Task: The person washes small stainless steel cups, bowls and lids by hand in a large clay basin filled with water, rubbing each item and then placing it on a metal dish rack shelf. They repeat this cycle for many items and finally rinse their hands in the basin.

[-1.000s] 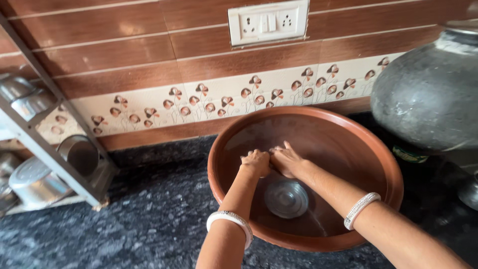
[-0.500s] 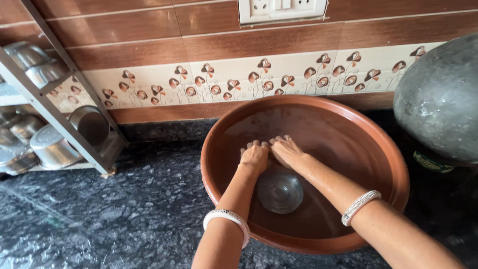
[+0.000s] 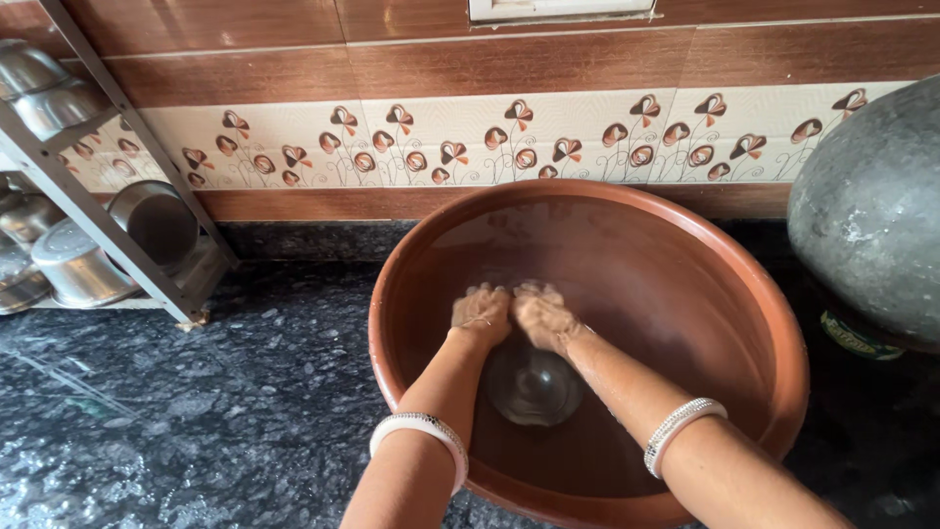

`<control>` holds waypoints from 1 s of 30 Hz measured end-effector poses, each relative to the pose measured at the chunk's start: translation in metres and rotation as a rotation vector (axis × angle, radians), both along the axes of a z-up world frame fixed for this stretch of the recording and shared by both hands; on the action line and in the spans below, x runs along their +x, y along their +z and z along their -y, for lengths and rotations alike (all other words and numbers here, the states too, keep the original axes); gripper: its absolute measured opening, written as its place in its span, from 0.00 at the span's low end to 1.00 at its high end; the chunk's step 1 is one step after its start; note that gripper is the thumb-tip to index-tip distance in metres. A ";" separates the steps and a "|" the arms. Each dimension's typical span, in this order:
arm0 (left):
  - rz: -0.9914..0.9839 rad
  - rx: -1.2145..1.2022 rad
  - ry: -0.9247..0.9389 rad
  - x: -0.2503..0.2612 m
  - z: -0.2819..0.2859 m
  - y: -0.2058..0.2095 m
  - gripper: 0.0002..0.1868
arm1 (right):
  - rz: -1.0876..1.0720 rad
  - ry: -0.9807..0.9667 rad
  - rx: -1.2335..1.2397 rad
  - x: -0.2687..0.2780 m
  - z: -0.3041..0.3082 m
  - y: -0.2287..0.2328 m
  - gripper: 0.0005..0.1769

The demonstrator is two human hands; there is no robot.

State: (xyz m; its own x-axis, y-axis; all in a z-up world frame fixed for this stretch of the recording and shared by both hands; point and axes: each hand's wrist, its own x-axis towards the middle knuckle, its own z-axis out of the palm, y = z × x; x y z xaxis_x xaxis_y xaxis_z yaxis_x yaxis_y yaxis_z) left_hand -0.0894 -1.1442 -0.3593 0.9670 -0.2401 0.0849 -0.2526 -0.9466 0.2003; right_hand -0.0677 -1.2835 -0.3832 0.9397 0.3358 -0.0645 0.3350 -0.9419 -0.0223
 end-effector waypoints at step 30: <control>-0.335 0.123 0.003 -0.015 0.000 0.010 0.15 | -0.022 0.088 -0.071 -0.014 0.019 -0.014 0.14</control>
State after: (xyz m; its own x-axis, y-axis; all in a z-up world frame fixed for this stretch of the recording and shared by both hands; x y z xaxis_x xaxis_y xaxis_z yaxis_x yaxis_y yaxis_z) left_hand -0.1044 -1.1446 -0.3497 0.9370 -0.2258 -0.2665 -0.1893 -0.9695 0.1560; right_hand -0.0815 -1.3027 -0.3973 0.9049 0.4108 -0.1116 0.4167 -0.9084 0.0350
